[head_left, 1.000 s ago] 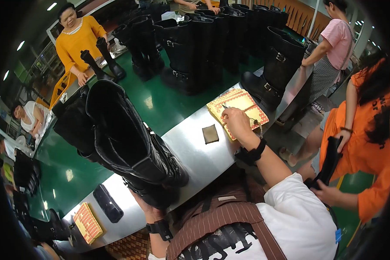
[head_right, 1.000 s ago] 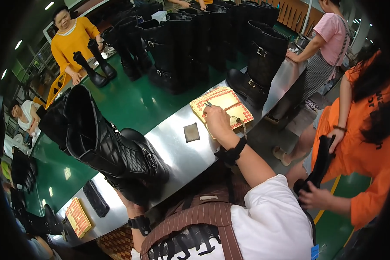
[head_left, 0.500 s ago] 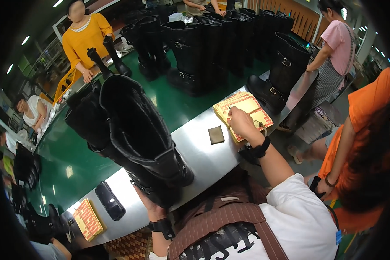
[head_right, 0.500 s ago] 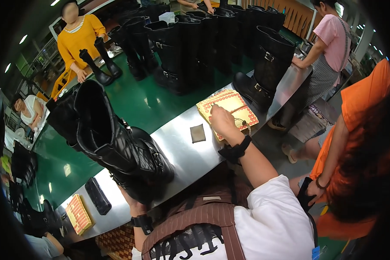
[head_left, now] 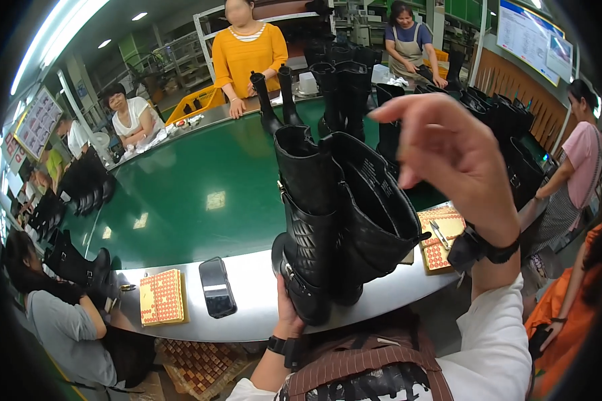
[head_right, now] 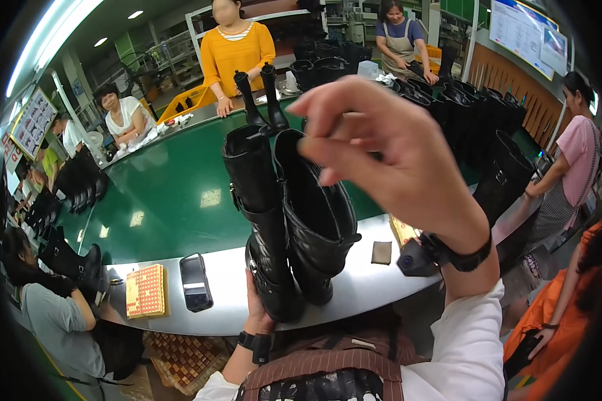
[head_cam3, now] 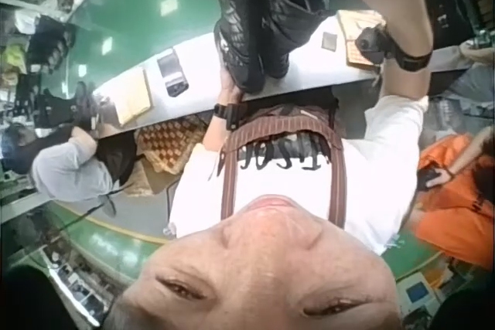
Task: Inspecting black leather boots for quality control on a factory production line.
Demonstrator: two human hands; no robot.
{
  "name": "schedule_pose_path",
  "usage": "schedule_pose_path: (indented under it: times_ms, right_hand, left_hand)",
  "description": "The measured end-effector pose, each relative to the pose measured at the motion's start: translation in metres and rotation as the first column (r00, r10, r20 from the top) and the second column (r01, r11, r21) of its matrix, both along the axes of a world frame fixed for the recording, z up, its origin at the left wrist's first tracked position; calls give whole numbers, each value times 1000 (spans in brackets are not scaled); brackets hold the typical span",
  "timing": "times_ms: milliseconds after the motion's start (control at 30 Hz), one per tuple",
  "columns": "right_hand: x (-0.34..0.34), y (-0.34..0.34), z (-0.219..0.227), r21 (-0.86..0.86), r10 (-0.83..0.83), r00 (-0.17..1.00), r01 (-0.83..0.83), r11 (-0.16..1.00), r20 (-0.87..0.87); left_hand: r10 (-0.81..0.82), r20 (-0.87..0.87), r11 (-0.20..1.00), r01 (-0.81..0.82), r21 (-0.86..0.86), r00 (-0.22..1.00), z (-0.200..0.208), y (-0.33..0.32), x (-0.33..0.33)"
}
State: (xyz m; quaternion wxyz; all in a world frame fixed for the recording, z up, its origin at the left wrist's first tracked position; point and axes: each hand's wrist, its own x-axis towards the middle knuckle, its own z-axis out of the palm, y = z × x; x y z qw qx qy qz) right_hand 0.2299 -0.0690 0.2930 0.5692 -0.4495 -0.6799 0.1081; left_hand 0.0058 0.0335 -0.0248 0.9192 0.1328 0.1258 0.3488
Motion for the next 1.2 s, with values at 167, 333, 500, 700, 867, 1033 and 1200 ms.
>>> schedule_pose_path:
  times_ms: [167, 333, 500, 700, 867, 1033, 1200]
  right_hand:
    - [-15, 45, 16, -242, 182, 982, -164, 956, 53]
    - [-5, 54, 12, -311, 230, 973, -225, 923, -23]
    - [-7, 67, 2, -236, 247, 967, -256, 938, -69]
    - [-16, 58, -3, -163, 203, 946, -248, 955, -251]
    - [-25, 56, -11, -119, 331, 925, -356, 927, -185]
    - [15, 34, -70, 242, -26, 870, 166, 956, -493]
    - [3, 10, -239, -333, -519, 842, 452, 827, -146]
  left_hand:
    - [9, 10, 1000, -9, 11, 1000, 0, 2, 1]
    - [11, 21, 999, -12, 32, 1000, 3, 0, 1]
    - [-6, 14, 1000, 6, 29, 1000, 5, 1, 3]
    - [708, -539, 673, -204, 711, 456, 47, 4, -29]
    - [831, -53, -74, 205, 976, 553, 82, -34, -24]
    - [919, 103, -217, 268, 939, 382, 65, -39, 2]
    - [886, 142, -191, 69, 979, 442, 44, -21, -16]
